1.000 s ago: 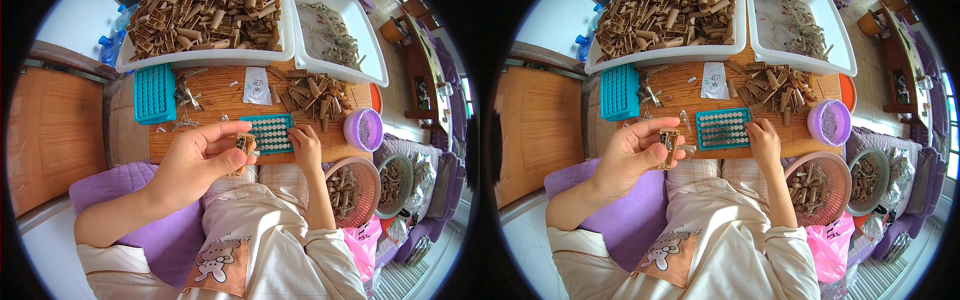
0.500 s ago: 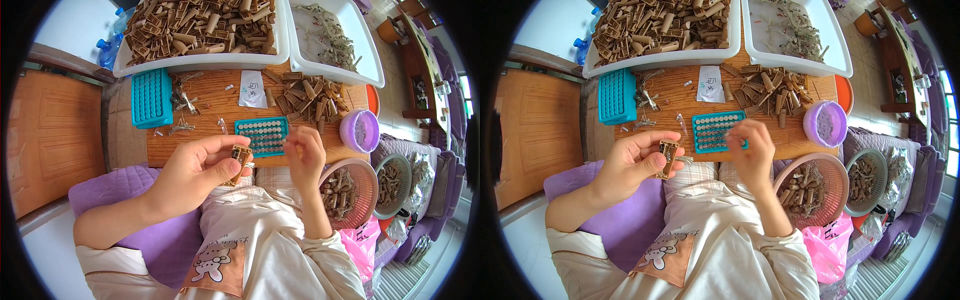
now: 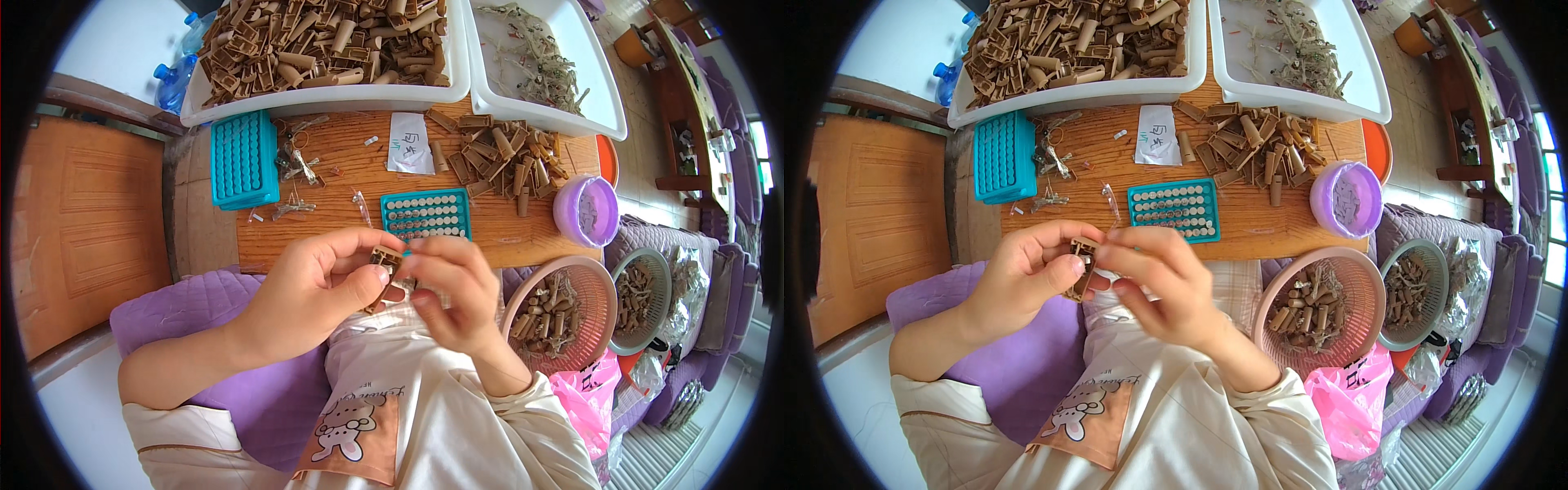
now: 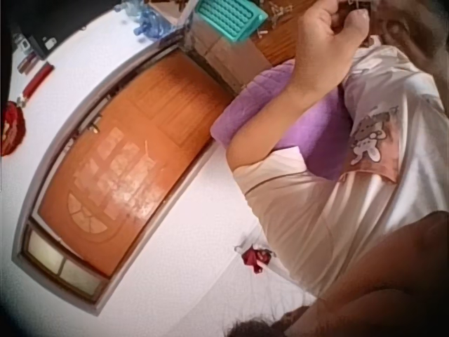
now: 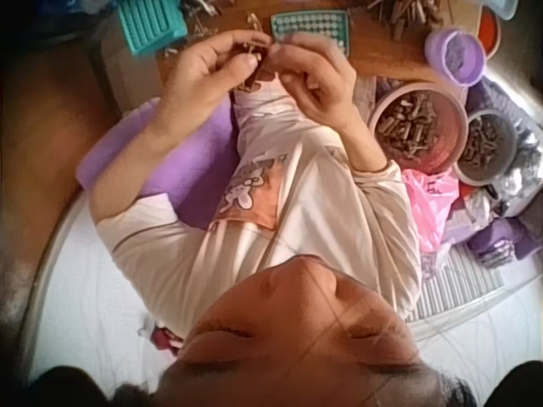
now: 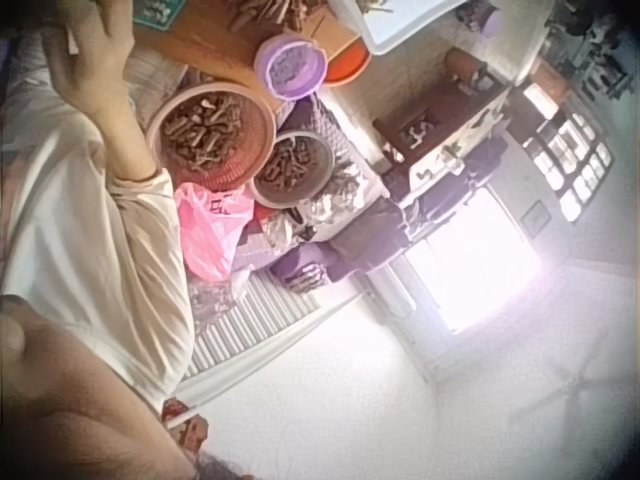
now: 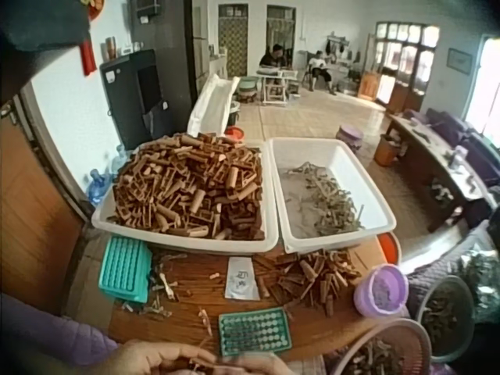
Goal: The person assembles electronic components into cardboard tubes by hand.
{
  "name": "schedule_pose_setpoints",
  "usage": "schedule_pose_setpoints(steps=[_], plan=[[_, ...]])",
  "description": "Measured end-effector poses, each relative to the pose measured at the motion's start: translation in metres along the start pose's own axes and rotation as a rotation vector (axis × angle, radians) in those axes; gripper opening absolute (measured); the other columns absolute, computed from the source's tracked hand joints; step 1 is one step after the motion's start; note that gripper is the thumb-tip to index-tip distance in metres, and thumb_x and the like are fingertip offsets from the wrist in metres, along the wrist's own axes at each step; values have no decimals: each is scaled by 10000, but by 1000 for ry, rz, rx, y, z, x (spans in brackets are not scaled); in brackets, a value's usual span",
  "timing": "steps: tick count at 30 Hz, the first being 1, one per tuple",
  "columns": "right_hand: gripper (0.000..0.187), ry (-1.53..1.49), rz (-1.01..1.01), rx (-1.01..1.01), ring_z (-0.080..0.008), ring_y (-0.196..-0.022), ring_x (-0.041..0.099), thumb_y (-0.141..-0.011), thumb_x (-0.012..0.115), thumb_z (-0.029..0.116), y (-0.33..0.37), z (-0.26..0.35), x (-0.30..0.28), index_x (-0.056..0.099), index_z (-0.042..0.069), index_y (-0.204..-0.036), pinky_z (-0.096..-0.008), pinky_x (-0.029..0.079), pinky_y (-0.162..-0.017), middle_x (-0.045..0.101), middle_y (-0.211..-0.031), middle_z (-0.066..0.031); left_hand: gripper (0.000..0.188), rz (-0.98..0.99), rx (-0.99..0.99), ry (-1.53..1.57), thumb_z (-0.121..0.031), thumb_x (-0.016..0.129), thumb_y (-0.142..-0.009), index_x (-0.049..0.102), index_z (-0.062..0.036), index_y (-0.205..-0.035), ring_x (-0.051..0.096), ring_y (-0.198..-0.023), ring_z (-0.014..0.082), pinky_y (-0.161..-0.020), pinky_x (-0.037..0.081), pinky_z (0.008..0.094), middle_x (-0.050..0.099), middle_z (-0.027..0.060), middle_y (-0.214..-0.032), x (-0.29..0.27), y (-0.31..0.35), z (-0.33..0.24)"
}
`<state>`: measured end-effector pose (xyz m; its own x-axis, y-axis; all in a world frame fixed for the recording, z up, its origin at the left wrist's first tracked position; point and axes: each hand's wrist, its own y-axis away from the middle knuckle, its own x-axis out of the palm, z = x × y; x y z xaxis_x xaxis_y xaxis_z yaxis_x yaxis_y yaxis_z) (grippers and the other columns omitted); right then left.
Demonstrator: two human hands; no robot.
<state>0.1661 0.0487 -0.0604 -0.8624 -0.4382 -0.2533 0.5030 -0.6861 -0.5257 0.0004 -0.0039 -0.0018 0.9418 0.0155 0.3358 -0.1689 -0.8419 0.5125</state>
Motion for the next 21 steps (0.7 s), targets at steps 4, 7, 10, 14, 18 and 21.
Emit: schedule_pose_setpoints(steps=[4, 7, 10, 14, 18, 21], plan=[[271, 326, -86, 236, -260, -790, 578, -656, 583, -60, 23, -44, -30, 568, 3, -918, -327, 476, -661, 578, -911, -122, 246, -18, -35, 14, -22, 436, -825, 470, 27, -1063, 553, -823, 84, -726, 460, 203, 571, 80, -929, 1, 1, -9], [196, 604, 25, 357, -249, -787, 544, -706, 587, 27, 45, -81, -42, 593, 39, -902, -330, 453, -663, 562, -889, -96, 240, 4, -25, -18, -13, 428, -812, 476, 24, -1044, 561, -818, 95, -742, 466, 217, 568, 87, -929, 0, 1, -10], [147, 725, 86, 351, -255, -786, 525, -706, 593, 53, 64, -101, -40, 601, 40, -852, -328, 442, -684, 555, -862, -80, 242, 27, -17, -18, -17, 430, -811, 474, 22, -1046, 557, -827, 93, -749, 465, 225, 563, 87, -945, -1, 1, -6], [108, 703, 109, 342, -252, -793, 527, -701, 593, 50, 71, -110, -37, 599, 38, -809, -338, 442, -690, 552, -868, -64, 247, 5, -44, -9, -54, 451, -798, 481, -1, -1038, 573, -805, 135, -712, 466, 243, 563, 96, -936, 2, 0, -3], [81, 711, 108, 346, -256, -797, 522, -696, 596, 50, 67, -109, -35, 588, 29, -773, -341, 440, -691, 546, -881, -70, 270, -11, -61, -20, -53, 447, -805, 471, 4, -1068, 571, -823, 139, -714, 466, 241, 557, 100, -951, 2, 1, -4], [72, 705, 92, 338, -259, -796, 520, -693, 594, 43, 68, -108, -33, 582, 24, -762, -345, 438, -692, 544, -884, -76, 280, -2, -53, 0, -47, 442, -809, 465, 6, -1082, 571, -831, 140, -717, 466, 240, 555, 101, -959, 3, 0, -4]])
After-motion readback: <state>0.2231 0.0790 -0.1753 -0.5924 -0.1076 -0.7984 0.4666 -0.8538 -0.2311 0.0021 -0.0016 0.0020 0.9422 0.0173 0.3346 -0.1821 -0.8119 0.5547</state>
